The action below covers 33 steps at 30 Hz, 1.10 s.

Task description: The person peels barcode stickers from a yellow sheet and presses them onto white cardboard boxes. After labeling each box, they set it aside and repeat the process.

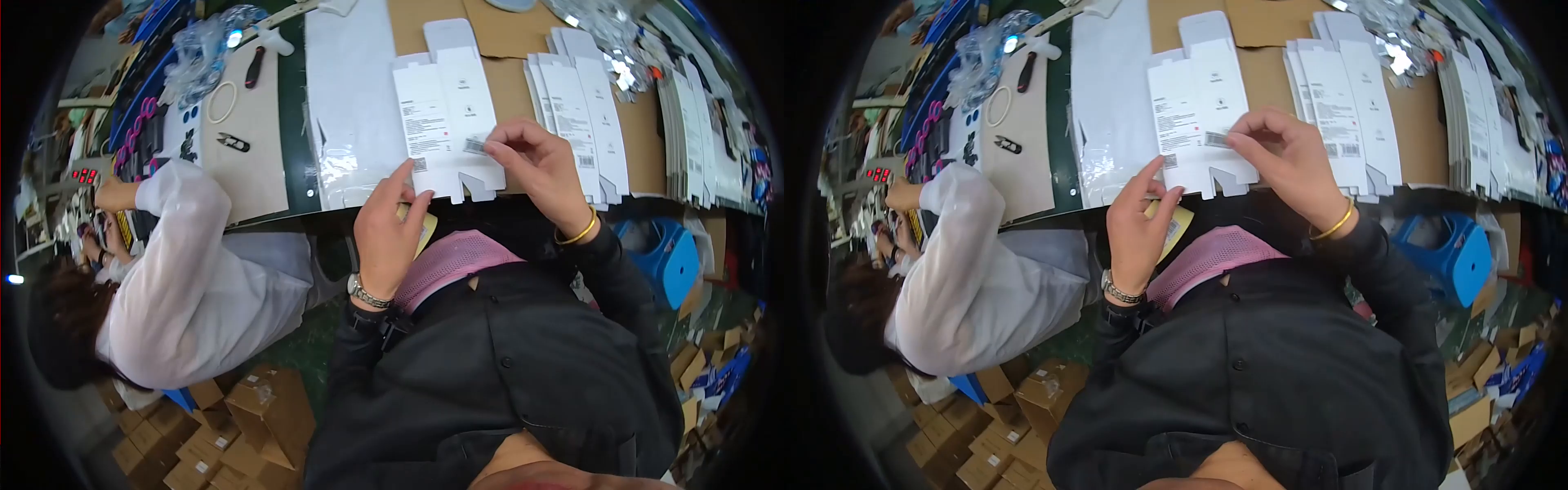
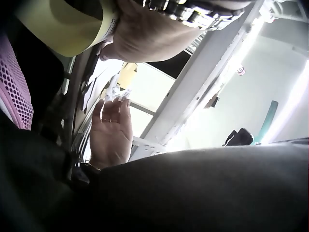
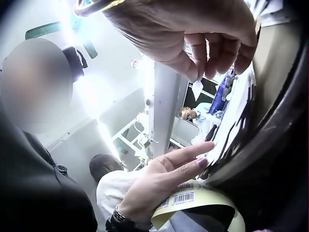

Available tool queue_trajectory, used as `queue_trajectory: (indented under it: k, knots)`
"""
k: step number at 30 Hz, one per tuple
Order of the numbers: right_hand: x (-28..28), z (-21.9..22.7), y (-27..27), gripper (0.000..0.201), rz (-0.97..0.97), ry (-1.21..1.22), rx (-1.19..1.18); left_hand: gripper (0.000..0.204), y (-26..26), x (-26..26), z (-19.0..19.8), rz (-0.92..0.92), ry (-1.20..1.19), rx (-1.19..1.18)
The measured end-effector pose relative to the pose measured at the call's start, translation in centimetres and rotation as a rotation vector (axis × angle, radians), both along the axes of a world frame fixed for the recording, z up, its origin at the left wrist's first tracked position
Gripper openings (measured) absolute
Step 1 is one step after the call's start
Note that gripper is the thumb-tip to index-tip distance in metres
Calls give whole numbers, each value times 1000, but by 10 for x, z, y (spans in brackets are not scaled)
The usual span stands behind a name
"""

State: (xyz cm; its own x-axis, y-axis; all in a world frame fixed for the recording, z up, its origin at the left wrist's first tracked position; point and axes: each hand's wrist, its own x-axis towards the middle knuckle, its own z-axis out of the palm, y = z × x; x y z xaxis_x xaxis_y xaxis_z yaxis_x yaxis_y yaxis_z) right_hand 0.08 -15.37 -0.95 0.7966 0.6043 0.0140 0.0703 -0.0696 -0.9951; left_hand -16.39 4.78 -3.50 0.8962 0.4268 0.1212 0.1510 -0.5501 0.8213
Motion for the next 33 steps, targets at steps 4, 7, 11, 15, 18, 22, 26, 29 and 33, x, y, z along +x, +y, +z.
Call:
queue_trajectory:
  k: [4,7,11,15,18,22,26,29,33]
  knots:
    - [3,-1,3,10,33,16,-13,50,-5,-4,-1,17,28,-73]
    - [6,0,7,10,62,-3,-31,50,-6,-4,2,15,51,-90]
    - [8,-1,11,9,111,-113,-64,50,-7,-5,6,2,51,-42]
    - [10,-6,20,8,151,-254,-51,44,-1,-1,14,7,-25,181]
    - [9,-4,22,8,170,-272,-75,36,1,0,17,-11,-59,263]
    - [8,-4,20,8,155,-257,-96,27,3,1,16,-92,-83,255]
    - [6,-5,25,9,140,-284,-102,23,8,-2,14,-125,-93,284]
    - [12,-12,20,11,130,-407,-132,21,6,2,8,-148,-94,290]
    - [11,-16,19,11,91,-447,-196,18,4,5,3,-166,-145,208]
